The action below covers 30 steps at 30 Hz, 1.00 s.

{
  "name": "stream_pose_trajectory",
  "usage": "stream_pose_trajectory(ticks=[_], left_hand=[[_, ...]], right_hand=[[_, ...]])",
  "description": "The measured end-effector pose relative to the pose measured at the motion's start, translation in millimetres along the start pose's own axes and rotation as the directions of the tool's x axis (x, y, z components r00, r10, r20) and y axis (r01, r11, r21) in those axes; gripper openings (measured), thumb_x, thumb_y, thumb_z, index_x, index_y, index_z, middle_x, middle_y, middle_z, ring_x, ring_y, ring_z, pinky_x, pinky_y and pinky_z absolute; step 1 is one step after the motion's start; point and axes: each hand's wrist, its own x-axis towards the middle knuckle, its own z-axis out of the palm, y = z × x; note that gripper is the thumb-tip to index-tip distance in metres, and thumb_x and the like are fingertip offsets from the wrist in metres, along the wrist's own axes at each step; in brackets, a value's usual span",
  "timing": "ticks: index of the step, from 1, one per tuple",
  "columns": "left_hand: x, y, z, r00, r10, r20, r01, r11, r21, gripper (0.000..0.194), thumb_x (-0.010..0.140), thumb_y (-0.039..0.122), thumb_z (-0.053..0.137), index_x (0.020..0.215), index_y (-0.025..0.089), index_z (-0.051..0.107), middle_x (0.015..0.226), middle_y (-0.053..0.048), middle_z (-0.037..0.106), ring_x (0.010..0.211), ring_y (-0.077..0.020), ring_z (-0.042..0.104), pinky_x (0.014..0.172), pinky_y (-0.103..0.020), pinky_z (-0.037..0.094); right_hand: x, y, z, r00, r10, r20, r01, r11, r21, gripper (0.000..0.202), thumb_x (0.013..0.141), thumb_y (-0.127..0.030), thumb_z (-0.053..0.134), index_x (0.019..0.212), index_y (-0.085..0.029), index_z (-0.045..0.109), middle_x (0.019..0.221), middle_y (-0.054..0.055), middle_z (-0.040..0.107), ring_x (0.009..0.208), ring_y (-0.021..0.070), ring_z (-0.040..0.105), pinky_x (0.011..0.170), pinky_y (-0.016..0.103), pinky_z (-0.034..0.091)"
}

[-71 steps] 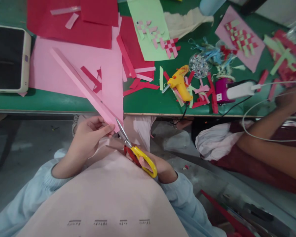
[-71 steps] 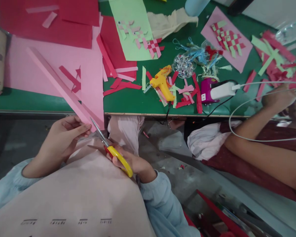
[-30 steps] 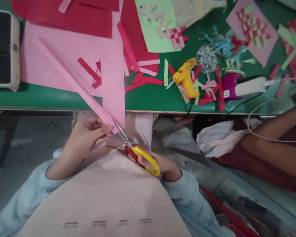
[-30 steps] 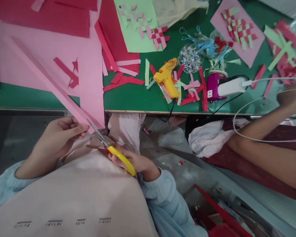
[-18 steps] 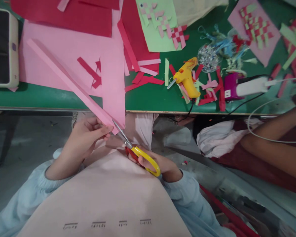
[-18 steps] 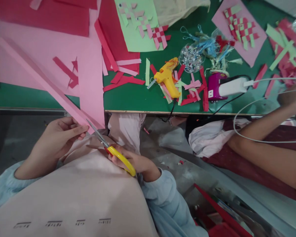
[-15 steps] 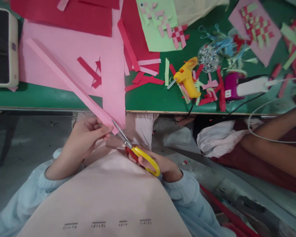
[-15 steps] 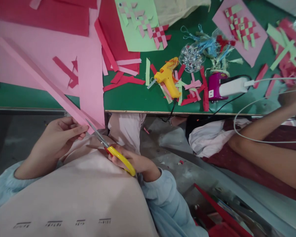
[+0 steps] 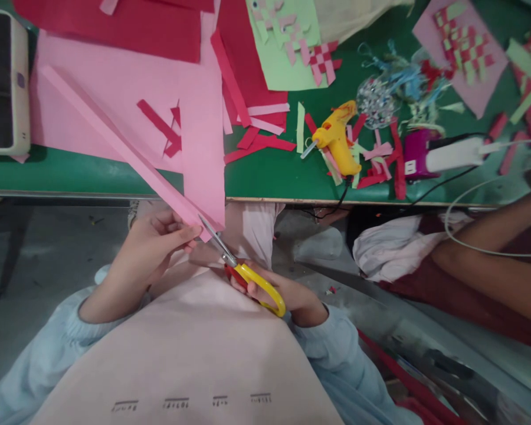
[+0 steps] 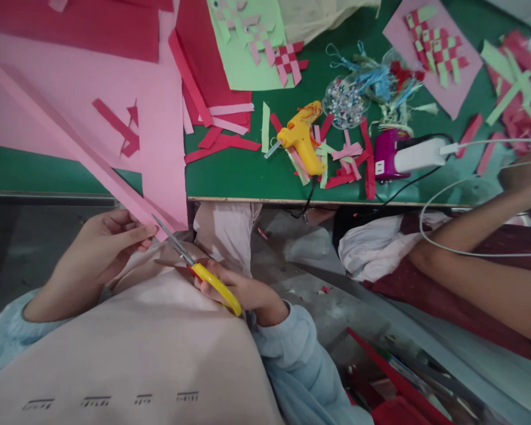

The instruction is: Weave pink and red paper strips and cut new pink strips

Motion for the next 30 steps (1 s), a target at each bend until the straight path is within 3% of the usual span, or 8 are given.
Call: stream_pose_trajectory(ticks=[6, 11, 18, 22, 30], left_hand=[[0, 0, -0.4, 1.0, -0.009, -0.021, 0.009, 1.0, -0.005, 0.017, 0.053, 0.01, 0.088, 0.061, 0.014, 0.073, 0.051, 0.001, 0.065, 0.044, -0.0058, 0.058, 0.045, -0.013, 0.048], [-1, 1, -0.1, 1.0, -0.023, -0.012, 0.023, 1.0, 0.012, 0.015, 0.057, 0.011, 0.087, 0.066, 0.014, 0.075, 0.056, -0.001, 0.069, 0.046, -0.0065, 0.059, 0.047, -0.015, 0.051], [-8, 7, 0.3, 0.999, -0.015, -0.044, 0.019, 0.996, 0.082, 0.018, 0.064, 0.015, 0.088, 0.058, 0.014, 0.071, 0.054, -0.001, 0.068, 0.05, -0.0089, 0.063, 0.052, -0.017, 0.054], [-12, 6, -2.7, 0.999, -0.023, -0.047, 0.029, 0.991, 0.127, 0.017, 0.071, 0.017, 0.086, 0.061, 0.015, 0.072, 0.055, -0.001, 0.068, 0.053, -0.0084, 0.063, 0.054, -0.015, 0.054], [-21, 12, 4.1, 0.997, -0.021, -0.069, 0.032, 0.987, 0.16, 0.017, 0.063, 0.019, 0.087, 0.056, 0.016, 0.072, 0.052, -0.003, 0.067, 0.049, -0.0097, 0.062, 0.049, -0.015, 0.052]], right_hand=[[-2, 7, 3, 0.998, 0.046, -0.034, -0.044, 0.998, 0.041, 0.073, 0.088, -0.074, 0.057, 0.136, -0.02, 0.047, 0.111, 0.005, 0.052, 0.106, 0.0147, 0.053, 0.108, 0.035, 0.04], [0, 8, 5, 0.998, 0.053, -0.02, -0.052, 0.996, 0.067, 0.072, 0.088, -0.075, 0.056, 0.136, -0.022, 0.044, 0.105, 0.002, 0.05, 0.094, 0.0114, 0.051, 0.097, 0.03, 0.044], [4, 10, 5, 0.996, -0.083, 0.036, 0.08, 0.993, 0.089, 0.058, 0.095, -0.066, 0.055, 0.129, -0.02, 0.04, 0.089, -0.003, 0.043, 0.076, 0.009, 0.04, 0.075, 0.027, 0.038], [5, 0, 4, 0.984, -0.14, 0.108, 0.135, 0.989, 0.053, 0.06, 0.095, -0.071, 0.049, 0.125, -0.02, 0.042, 0.083, -0.005, 0.04, 0.068, 0.0093, 0.034, 0.064, 0.027, 0.033], [10, -17, 6, 0.972, -0.153, 0.181, 0.131, 0.983, 0.128, 0.065, 0.088, -0.08, 0.05, 0.114, -0.021, 0.044, 0.08, -0.004, 0.037, 0.064, 0.0098, 0.03, 0.054, 0.027, 0.027]])
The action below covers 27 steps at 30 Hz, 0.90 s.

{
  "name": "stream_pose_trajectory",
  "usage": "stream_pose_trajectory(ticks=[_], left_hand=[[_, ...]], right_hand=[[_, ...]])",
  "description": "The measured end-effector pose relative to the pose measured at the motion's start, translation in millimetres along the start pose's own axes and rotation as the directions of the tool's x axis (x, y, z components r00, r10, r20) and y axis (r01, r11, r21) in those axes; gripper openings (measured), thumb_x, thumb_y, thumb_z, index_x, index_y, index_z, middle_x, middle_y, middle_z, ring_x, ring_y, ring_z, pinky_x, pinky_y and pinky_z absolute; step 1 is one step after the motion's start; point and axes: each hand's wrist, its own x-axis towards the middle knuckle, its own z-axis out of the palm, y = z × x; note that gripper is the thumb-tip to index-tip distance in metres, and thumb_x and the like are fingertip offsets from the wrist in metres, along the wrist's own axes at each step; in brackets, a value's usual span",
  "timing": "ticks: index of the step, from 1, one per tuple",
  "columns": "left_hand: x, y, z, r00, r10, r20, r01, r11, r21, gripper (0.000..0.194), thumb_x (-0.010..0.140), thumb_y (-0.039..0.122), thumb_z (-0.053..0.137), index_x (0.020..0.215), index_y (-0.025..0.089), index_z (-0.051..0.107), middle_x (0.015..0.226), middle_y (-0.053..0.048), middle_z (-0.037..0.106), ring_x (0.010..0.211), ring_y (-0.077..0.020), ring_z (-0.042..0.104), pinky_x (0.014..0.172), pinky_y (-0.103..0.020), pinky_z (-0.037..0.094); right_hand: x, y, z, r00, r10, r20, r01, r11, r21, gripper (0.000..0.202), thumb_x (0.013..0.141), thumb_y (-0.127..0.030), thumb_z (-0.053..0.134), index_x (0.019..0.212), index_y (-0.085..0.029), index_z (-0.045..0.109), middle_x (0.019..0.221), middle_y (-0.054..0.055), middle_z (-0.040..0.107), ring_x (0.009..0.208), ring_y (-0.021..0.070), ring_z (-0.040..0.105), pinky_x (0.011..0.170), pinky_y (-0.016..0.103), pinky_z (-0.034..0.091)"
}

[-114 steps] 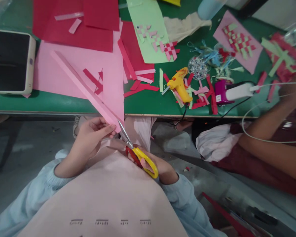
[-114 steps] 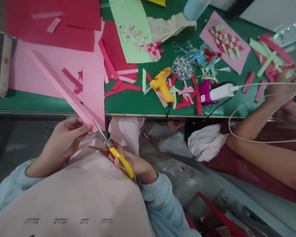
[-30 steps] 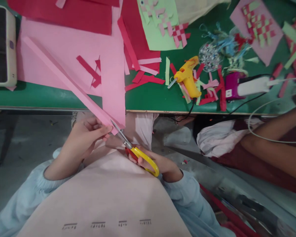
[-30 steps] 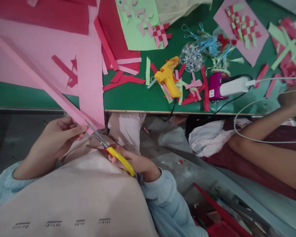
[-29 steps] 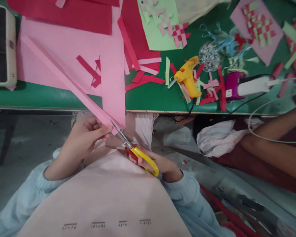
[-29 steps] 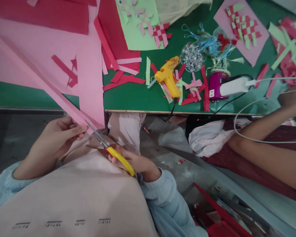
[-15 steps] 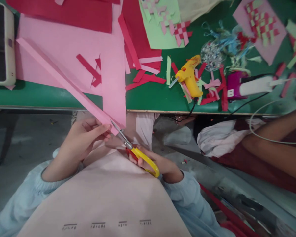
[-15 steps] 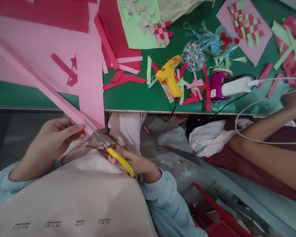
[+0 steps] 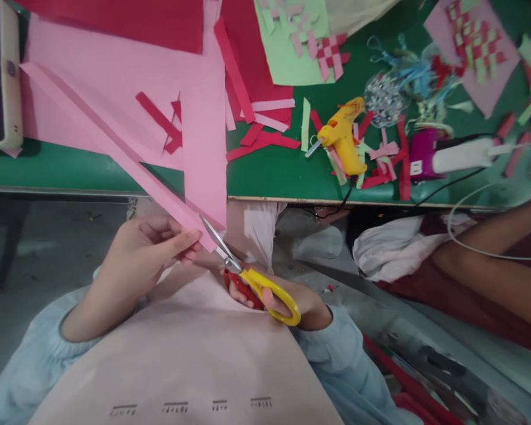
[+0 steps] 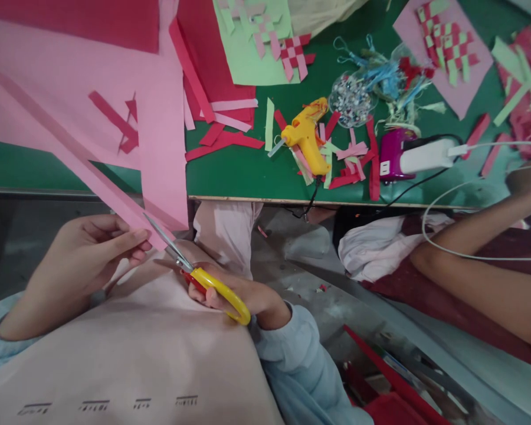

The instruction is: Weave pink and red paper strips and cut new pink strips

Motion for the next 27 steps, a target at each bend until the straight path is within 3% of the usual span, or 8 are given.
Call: stream_pose_trajectory(ticks=[7, 10, 16, 22, 27], left_hand=[[-2.8, 2.4, 1.2, 1.0, 0.01, -0.009, -0.01, 0.999, 0.033, 0.017, 0.065, 0.019, 0.086, 0.055, 0.018, 0.071, 0.05, -0.002, 0.066, 0.049, -0.0109, 0.062, 0.048, -0.017, 0.052], [-3.8, 2.0, 0.8, 1.0, 0.008, 0.001, -0.008, 1.0, 0.018, 0.017, 0.064, 0.019, 0.086, 0.055, 0.018, 0.072, 0.051, -0.002, 0.067, 0.05, -0.0108, 0.062, 0.049, -0.017, 0.051], [-2.7, -3.5, -1.5, 1.0, -0.005, -0.01, 0.005, 1.0, -0.008, 0.016, 0.066, 0.023, 0.087, 0.06, 0.017, 0.074, 0.054, -0.003, 0.068, 0.051, -0.0102, 0.063, 0.051, -0.016, 0.052], [-1.0, -3.5, -1.4, 1.0, 0.007, 0.005, -0.007, 1.0, 0.008, 0.017, 0.065, 0.024, 0.088, 0.06, 0.017, 0.073, 0.053, -0.002, 0.067, 0.052, -0.0107, 0.064, 0.051, -0.016, 0.053], [-2.2, -1.5, -0.6, 1.0, 0.02, 0.004, -0.02, 0.999, 0.046, 0.019, 0.066, 0.025, 0.088, 0.058, 0.017, 0.072, 0.054, -0.003, 0.068, 0.052, -0.0112, 0.064, 0.051, -0.017, 0.053]], right_hand=[[1.8, 3.1, 0.5, 1.0, 0.02, 0.015, -0.021, 0.999, 0.048, 0.063, 0.087, -0.081, 0.049, 0.109, -0.022, 0.044, 0.08, -0.004, 0.035, 0.064, 0.011, 0.028, 0.056, 0.029, 0.026], [-0.5, 3.7, -0.2, 0.998, 0.032, 0.055, -0.035, 0.998, 0.058, 0.066, 0.089, -0.082, 0.045, 0.115, -0.021, 0.045, 0.08, -0.003, 0.036, 0.064, 0.0111, 0.028, 0.057, 0.03, 0.025], [-0.1, 2.1, 4.9, 1.0, 0.009, -0.025, -0.007, 0.998, 0.07, 0.072, 0.088, -0.082, 0.046, 0.124, -0.02, 0.047, 0.082, -0.003, 0.036, 0.066, 0.0112, 0.028, 0.057, 0.029, 0.027], [3.8, 6.2, 2.5, 0.999, -0.033, -0.007, 0.033, 0.998, 0.061, 0.065, 0.094, -0.071, 0.052, 0.133, -0.019, 0.045, 0.083, -0.003, 0.037, 0.066, 0.0109, 0.029, 0.056, 0.027, 0.028], [4.9, 6.3, 1.9, 0.998, 0.046, -0.038, -0.044, 0.997, 0.058, 0.078, 0.085, -0.08, 0.055, 0.133, -0.019, 0.045, 0.083, -0.004, 0.037, 0.067, 0.0101, 0.031, 0.056, 0.026, 0.031]])
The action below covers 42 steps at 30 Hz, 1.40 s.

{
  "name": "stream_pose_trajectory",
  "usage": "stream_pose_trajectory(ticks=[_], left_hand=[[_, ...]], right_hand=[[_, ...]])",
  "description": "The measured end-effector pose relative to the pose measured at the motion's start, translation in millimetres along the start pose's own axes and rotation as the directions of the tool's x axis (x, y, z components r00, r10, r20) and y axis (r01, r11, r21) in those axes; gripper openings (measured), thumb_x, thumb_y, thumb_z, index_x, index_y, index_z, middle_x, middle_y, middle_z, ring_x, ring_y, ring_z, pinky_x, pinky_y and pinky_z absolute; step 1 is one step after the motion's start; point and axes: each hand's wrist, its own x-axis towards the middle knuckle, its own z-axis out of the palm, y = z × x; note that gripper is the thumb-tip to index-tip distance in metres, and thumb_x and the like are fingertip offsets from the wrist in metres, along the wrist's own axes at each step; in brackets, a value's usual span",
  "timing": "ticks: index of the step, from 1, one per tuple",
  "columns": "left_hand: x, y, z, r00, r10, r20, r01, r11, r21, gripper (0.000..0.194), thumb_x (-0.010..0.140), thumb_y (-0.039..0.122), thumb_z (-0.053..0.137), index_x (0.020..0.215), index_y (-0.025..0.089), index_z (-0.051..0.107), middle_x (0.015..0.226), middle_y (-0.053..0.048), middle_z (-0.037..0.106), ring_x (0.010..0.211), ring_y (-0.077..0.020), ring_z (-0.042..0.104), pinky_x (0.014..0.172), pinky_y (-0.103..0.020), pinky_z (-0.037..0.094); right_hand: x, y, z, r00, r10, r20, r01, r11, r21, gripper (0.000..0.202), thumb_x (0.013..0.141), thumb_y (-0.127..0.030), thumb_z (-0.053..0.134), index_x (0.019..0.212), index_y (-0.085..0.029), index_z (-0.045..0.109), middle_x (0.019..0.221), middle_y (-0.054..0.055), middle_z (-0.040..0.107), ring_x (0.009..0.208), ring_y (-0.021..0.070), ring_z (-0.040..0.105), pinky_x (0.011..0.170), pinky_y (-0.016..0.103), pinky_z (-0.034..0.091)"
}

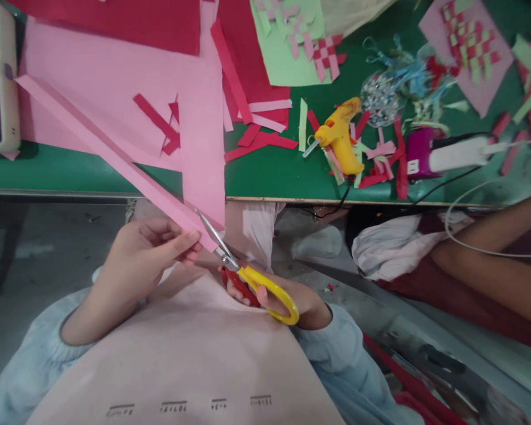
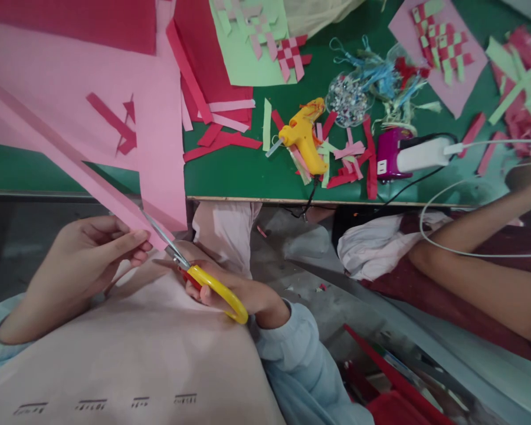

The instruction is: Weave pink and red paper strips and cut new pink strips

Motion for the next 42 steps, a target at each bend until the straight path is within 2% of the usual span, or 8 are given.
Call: stream_pose_trajectory(ticks=[5, 9, 13, 20, 26, 35, 42], left_hand=[[0, 1, -0.4, 1.0, 0.007, -0.009, -0.007, 0.999, 0.042, 0.021, 0.069, 0.026, 0.086, 0.056, 0.018, 0.071, 0.055, -0.004, 0.068, 0.052, -0.0113, 0.063, 0.05, -0.017, 0.052], [1, -1, -1.7, 1.0, 0.016, -0.007, -0.016, 0.998, 0.053, 0.018, 0.068, 0.027, 0.086, 0.059, 0.018, 0.073, 0.055, -0.003, 0.069, 0.052, -0.0117, 0.063, 0.051, -0.018, 0.053], [1, 1, -0.5, 1.0, 0.022, 0.001, -0.022, 0.999, 0.045, 0.016, 0.066, 0.026, 0.087, 0.061, 0.018, 0.074, 0.055, -0.002, 0.069, 0.051, -0.0114, 0.063, 0.051, -0.018, 0.053], [2, 2, 0.0, 1.0, 0.025, 0.016, -0.026, 0.999, 0.042, 0.016, 0.066, 0.026, 0.087, 0.061, 0.018, 0.074, 0.054, -0.002, 0.069, 0.051, -0.0109, 0.063, 0.05, -0.017, 0.052], [3, -2, -3.2, 0.999, 0.032, 0.035, -0.034, 0.997, 0.067, 0.016, 0.07, 0.027, 0.084, 0.063, 0.018, 0.074, 0.056, -0.001, 0.069, 0.052, -0.0098, 0.064, 0.052, -0.016, 0.052], [2, 0, -0.4, 1.0, 0.023, 0.02, -0.025, 0.996, 0.086, 0.014, 0.069, 0.024, 0.083, 0.062, 0.018, 0.073, 0.056, 0.0, 0.07, 0.053, -0.01, 0.063, 0.052, -0.017, 0.052], [4, -1, -2.7, 1.0, 0.017, 0.026, -0.019, 0.995, 0.098, 0.013, 0.07, 0.025, 0.081, 0.063, 0.018, 0.073, 0.056, 0.0, 0.069, 0.053, -0.0095, 0.063, 0.051, -0.016, 0.051]], right_hand=[[-2, -4, -2, 1.0, 0.008, 0.019, -0.005, 0.99, -0.14, 0.068, 0.089, -0.081, 0.045, 0.118, -0.02, 0.048, 0.079, -0.004, 0.037, 0.067, 0.0111, 0.032, 0.058, 0.027, 0.034], [-5, 2, -7, 1.0, 0.025, -0.004, -0.025, 0.981, -0.19, 0.064, 0.091, -0.081, 0.042, 0.114, -0.021, 0.048, 0.081, -0.002, 0.041, 0.071, 0.0133, 0.035, 0.062, 0.029, 0.036], [-6, 2, -11, 0.999, -0.014, 0.047, 0.024, 0.973, -0.231, 0.059, 0.095, -0.078, 0.037, 0.11, -0.021, 0.048, 0.081, -0.002, 0.041, 0.071, 0.0134, 0.034, 0.063, 0.029, 0.036], [-7, -5, -7, 1.0, -0.006, 0.022, 0.011, 0.977, -0.212, 0.057, 0.094, -0.078, 0.037, 0.1, -0.022, 0.045, 0.08, -0.001, 0.04, 0.068, 0.0136, 0.03, 0.061, 0.03, 0.031], [-8, 0, -5, 0.999, -0.031, 0.031, 0.036, 0.983, -0.181, 0.053, 0.097, -0.073, 0.038, 0.103, -0.02, 0.043, 0.081, -0.003, 0.038, 0.069, 0.0121, 0.03, 0.063, 0.029, 0.032], [-4, -6, -9, 0.989, -0.122, 0.086, 0.139, 0.964, -0.228, 0.046, 0.101, -0.066, 0.037, 0.093, -0.021, 0.04, 0.082, -0.002, 0.036, 0.074, 0.0128, 0.031, 0.067, 0.029, 0.033], [-5, -9, -4, 0.997, -0.07, 0.03, 0.074, 0.977, -0.198, 0.047, 0.1, -0.068, 0.038, 0.09, -0.023, 0.039, 0.08, -0.002, 0.038, 0.07, 0.0131, 0.031, 0.061, 0.029, 0.031]])
